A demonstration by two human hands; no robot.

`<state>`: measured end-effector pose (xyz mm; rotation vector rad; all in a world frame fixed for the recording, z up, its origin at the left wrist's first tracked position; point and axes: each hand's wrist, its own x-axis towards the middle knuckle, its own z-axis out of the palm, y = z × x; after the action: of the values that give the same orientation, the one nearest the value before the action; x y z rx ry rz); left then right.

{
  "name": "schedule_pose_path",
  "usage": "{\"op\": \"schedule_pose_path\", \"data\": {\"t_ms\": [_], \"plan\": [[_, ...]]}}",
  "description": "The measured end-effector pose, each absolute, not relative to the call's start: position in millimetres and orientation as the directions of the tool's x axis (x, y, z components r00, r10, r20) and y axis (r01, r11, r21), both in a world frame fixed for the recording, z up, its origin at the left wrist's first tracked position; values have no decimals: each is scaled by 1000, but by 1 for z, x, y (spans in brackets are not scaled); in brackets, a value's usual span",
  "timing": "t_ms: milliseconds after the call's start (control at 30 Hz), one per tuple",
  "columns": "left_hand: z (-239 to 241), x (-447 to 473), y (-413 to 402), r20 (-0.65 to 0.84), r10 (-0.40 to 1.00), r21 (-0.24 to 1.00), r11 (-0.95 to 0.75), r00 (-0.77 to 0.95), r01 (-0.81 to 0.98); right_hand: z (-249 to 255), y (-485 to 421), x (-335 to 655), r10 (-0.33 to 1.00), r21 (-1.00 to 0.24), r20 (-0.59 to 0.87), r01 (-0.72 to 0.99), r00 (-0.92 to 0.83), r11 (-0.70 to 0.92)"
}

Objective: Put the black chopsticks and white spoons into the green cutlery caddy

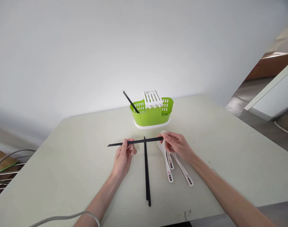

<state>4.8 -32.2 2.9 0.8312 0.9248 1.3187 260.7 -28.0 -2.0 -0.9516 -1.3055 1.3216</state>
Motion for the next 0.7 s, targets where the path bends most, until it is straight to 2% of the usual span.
{"op": "schedule_pose_path", "data": {"t_ms": [700], "plan": [[0,4,-32,-26,997,917,50,66,-395,0,-27,262,970,-985,125,-147,-209,95]]}}
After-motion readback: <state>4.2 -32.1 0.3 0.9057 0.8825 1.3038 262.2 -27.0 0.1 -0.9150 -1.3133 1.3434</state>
